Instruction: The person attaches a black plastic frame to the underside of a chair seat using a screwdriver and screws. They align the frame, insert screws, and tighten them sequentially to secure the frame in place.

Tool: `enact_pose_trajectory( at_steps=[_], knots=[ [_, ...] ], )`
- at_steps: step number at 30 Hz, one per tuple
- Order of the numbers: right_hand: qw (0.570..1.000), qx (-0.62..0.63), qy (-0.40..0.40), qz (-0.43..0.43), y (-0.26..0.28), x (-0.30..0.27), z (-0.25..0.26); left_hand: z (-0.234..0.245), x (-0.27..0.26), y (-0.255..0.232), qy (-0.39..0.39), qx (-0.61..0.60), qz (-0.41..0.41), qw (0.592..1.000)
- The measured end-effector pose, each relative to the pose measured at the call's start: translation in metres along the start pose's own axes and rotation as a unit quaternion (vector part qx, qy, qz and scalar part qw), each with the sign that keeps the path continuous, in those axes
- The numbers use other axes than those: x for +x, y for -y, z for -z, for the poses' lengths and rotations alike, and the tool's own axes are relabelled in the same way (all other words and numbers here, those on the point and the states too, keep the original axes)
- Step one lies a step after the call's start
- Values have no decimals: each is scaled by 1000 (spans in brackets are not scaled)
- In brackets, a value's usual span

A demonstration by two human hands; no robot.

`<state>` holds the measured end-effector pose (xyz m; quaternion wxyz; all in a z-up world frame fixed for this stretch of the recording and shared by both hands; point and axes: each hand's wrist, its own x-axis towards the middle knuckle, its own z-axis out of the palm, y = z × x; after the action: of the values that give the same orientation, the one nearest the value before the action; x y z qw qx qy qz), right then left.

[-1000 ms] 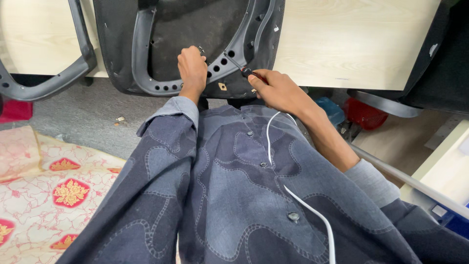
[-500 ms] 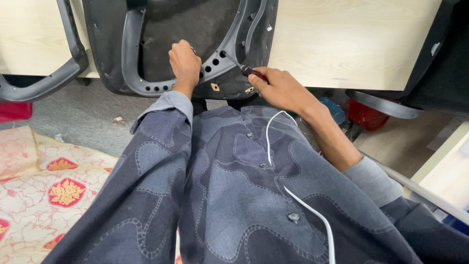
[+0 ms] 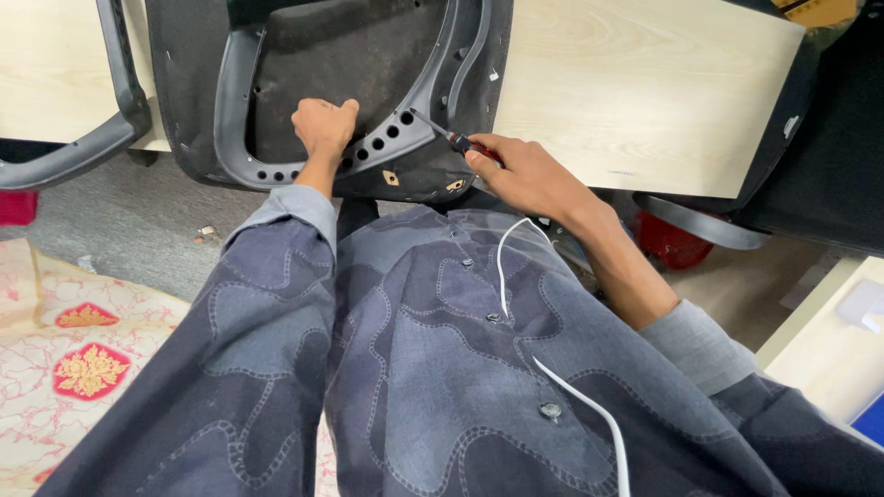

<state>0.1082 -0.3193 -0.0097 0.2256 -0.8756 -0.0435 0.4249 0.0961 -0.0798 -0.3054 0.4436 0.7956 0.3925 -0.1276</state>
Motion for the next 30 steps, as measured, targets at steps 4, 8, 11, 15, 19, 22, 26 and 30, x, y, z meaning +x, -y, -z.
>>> enact_pose_trajectory(
  at_steps=[4, 8, 11, 15, 19, 22, 26, 30],
  knots=[
    [1000, 1, 19, -15, 1, -1, 3, -1, -1, 22, 81, -280, 140, 946],
    [1000, -5, 26, -11, 3, -1, 0, 6, -11, 43, 117, -487, 146, 854],
    [1000, -6, 26, 3, 8, -1, -5, 21, -25, 53, 115, -559, 177, 802],
    [999, 6, 25, 19, 20, -3, -17, 44, -43, 55, 171, -638, 197, 725],
    [999, 10, 37, -1, 40, -2, -26, 57, -53, 40, 224, -654, 197, 695],
    [999, 17, 33, -28, 57, -3, -33, 66, -60, 27, 271, -644, 199, 687],
    [999, 52, 10, 9, 72, -7, -39, 74, -66, 14, 340, -666, 180, 639],
    [999, 43, -20, 8, 79, -13, -44, 77, -66, 6, 359, -692, 200, 594]
  ],
)
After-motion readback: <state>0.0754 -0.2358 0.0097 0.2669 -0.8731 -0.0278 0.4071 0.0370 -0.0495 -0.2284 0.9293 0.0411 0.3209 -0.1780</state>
